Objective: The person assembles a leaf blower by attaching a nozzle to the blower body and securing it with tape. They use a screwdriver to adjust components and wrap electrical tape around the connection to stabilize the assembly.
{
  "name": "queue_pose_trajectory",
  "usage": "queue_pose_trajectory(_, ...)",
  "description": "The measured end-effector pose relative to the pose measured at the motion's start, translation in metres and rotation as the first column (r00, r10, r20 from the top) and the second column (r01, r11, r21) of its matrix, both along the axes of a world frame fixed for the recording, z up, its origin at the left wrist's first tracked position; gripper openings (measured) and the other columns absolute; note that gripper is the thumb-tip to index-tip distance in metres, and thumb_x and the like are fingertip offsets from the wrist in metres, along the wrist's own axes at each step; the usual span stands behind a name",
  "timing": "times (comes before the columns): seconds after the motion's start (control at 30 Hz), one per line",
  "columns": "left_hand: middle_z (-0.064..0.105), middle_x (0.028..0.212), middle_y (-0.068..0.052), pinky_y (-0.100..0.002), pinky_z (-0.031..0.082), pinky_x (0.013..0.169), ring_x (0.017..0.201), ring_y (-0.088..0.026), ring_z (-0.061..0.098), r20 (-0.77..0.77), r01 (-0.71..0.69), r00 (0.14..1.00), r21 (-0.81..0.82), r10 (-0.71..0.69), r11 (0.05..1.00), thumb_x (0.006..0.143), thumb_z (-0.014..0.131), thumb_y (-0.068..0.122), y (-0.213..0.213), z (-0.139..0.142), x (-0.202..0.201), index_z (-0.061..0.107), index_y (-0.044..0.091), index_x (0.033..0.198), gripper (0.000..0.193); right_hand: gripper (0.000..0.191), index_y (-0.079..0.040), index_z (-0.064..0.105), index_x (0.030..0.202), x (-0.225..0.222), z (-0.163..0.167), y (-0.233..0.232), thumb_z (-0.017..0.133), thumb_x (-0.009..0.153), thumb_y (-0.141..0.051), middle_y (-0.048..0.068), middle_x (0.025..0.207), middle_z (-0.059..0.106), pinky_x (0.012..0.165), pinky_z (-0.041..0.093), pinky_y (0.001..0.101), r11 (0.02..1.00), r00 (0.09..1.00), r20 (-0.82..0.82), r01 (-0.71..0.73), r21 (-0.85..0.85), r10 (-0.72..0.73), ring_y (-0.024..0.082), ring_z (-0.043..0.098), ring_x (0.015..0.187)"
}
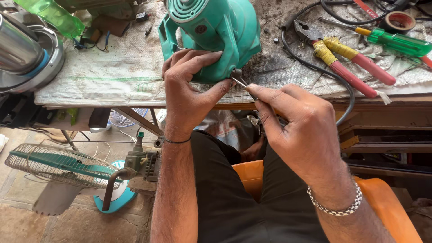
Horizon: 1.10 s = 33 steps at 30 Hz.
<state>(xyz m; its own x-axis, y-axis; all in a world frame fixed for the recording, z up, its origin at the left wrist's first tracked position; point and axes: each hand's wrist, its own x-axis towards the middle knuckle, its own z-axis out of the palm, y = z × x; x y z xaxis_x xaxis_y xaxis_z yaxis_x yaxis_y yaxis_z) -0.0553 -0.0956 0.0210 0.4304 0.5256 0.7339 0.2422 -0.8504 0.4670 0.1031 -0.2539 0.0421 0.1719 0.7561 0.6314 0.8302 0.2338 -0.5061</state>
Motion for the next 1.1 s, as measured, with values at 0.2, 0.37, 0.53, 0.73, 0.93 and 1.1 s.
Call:
queue_pose_trajectory(0.2,0.077,0.115,-0.004,-0.042,0.041,0.112,0.118,-0.024,0.066,-0.024,0.002,1.0,0.009,-0.002,1.0,0.074,0.092,0.018,0.0,0.0,-0.001,0.079,0.008,0.115,0.044,0.025,-0.007,0.077,0.119,0.005,0.003,0.002,0.074,0.095,-0.003,0.01,0.088,0.072,0.063,0.052,0.0338,1.0,1.0,0.0,-0.017,-0.011,0.017,0.021,0.069,0.071)
queue_pose_trajectory(0.37,0.077,0.116,-0.004,-0.04,0.044,0.111,0.119,-0.023,0.066,-0.018,0.043,0.999,-0.013,-0.044,0.999,0.075,0.094,0.018,0.001,0.002,-0.001,0.078,0.009,0.115,0.045,0.027,-0.01,0.079,0.119,0.013,0.001,0.009,0.075,0.093,-0.002,0.01,0.089,0.074,0.059,0.05,0.0335,1.0,1.0,0.024,-0.002,-0.031,0.003,0.02,0.069,0.068)
queue_pose_trajectory(0.53,0.077,0.115,-0.004,-0.04,0.045,0.109,0.117,-0.023,0.066,-0.019,0.023,1.0,-0.034,-0.024,0.999,0.075,0.094,0.018,0.001,0.003,-0.001,0.078,0.008,0.115,0.044,0.028,-0.009,0.079,0.118,0.019,0.002,0.016,0.075,0.092,-0.001,0.011,0.092,0.075,0.061,0.053,0.0319,0.999,0.999,0.011,-0.045,-0.029,0.045,0.02,0.071,0.072)
queue_pose_trajectory(0.73,0.077,0.116,-0.005,-0.04,0.043,0.11,0.119,-0.023,0.065,-0.018,0.007,1.0,-0.054,-0.008,0.998,0.074,0.093,0.02,0.0,0.005,-0.002,0.079,0.008,0.115,0.045,0.023,-0.007,0.078,0.114,0.014,0.014,0.002,0.074,0.092,-0.005,0.011,0.094,0.077,0.068,0.056,0.0335,0.993,0.993,0.002,-0.117,-0.025,0.117,0.02,0.074,0.078)
queue_pose_trajectory(0.93,0.077,0.111,-0.004,-0.039,0.044,0.107,0.115,-0.023,0.064,-0.011,-0.034,0.999,-0.103,0.033,0.994,0.072,0.094,0.024,-0.001,0.004,-0.001,0.079,0.009,0.112,0.045,0.02,-0.004,0.076,0.118,0.008,0.01,-0.001,0.07,0.099,-0.005,0.013,0.108,0.078,0.08,0.059,0.0327,0.996,0.998,-0.014,-0.061,0.064,0.062,0.023,0.077,0.091)
queue_pose_trajectory(1.1,0.077,0.111,-0.004,-0.04,0.043,0.109,0.115,-0.023,0.065,0.003,-0.032,0.999,-0.074,0.032,0.997,0.073,0.094,0.024,0.0,0.003,0.001,0.079,0.009,0.111,0.043,0.021,-0.001,0.075,0.118,0.009,-0.001,0.004,0.068,0.099,-0.004,0.015,0.105,0.078,0.077,0.059,0.0328,0.997,0.994,-0.086,-0.065,0.035,0.068,0.024,0.078,0.089)
